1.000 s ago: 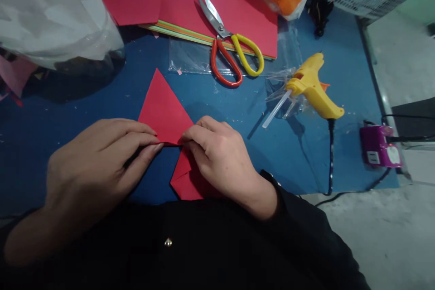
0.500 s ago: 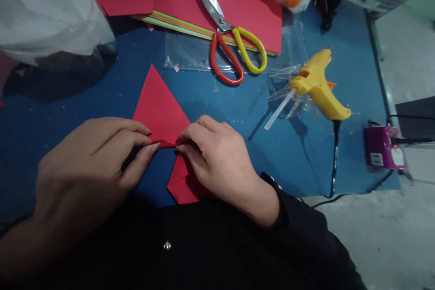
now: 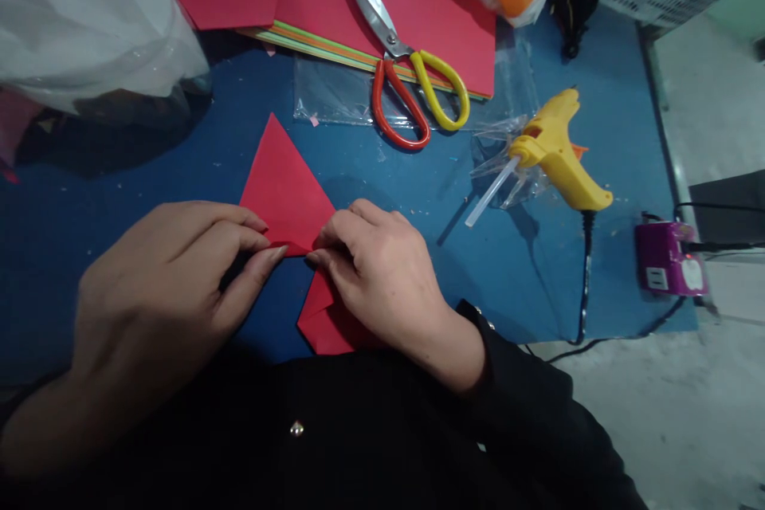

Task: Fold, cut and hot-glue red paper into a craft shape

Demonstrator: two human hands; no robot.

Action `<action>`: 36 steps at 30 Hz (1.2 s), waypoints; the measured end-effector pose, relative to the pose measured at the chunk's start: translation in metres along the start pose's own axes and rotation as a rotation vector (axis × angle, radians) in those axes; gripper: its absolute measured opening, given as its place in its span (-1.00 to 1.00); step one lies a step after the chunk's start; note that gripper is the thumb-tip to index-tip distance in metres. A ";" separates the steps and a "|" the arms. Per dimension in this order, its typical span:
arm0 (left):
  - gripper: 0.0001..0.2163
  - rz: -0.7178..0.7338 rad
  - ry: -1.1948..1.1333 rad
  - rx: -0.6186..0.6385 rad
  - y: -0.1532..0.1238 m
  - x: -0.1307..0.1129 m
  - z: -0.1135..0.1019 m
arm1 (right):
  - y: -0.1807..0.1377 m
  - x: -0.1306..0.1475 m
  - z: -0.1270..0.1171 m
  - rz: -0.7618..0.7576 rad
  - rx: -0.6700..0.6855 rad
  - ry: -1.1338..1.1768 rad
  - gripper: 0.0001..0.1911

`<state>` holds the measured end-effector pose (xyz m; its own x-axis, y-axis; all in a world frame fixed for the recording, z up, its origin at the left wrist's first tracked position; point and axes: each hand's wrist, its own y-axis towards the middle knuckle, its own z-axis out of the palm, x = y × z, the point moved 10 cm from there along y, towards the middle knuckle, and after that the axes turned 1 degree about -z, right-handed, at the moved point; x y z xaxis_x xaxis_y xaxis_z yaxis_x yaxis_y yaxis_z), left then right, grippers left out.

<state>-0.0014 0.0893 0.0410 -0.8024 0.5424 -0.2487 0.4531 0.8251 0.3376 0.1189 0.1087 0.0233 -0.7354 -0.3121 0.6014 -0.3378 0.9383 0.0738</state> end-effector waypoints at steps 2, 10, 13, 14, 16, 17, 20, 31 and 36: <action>-0.92 -0.006 0.002 -0.001 0.000 0.001 0.000 | 0.000 0.000 0.000 0.000 -0.007 -0.012 -0.90; -0.94 -0.067 -0.077 -0.001 -0.001 0.008 -0.001 | 0.000 0.001 0.002 -0.007 -0.026 -0.048 -0.90; -0.94 -0.097 -0.115 0.001 -0.004 0.017 -0.003 | -0.001 0.001 0.002 -0.006 -0.025 -0.048 -0.88; -0.95 -0.105 -0.119 -0.005 -0.005 0.020 -0.005 | -0.001 0.001 0.002 -0.005 -0.023 -0.047 -0.87; -0.96 -0.117 -0.124 -0.013 -0.007 0.026 -0.008 | -0.001 0.001 0.002 -0.003 -0.023 -0.046 -0.86; -0.96 -0.123 -0.127 -0.011 -0.008 0.029 -0.009 | -0.001 0.001 0.002 -0.003 -0.024 -0.046 -0.86; -0.94 -0.153 -0.143 0.003 -0.010 0.034 -0.010 | -0.001 0.001 0.001 -0.005 -0.028 -0.044 -0.86; -0.86 -0.184 -0.139 0.015 -0.009 0.039 -0.010 | -0.001 0.002 0.001 -0.020 -0.033 -0.059 -0.87; -0.91 -0.179 -0.140 0.033 -0.011 0.039 -0.011 | -0.002 0.002 0.002 -0.013 -0.025 -0.057 -0.88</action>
<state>-0.0417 0.0993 0.0375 -0.8105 0.4019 -0.4262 0.3227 0.9135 0.2479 0.1175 0.1057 0.0226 -0.7633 -0.3317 0.5544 -0.3334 0.9373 0.1017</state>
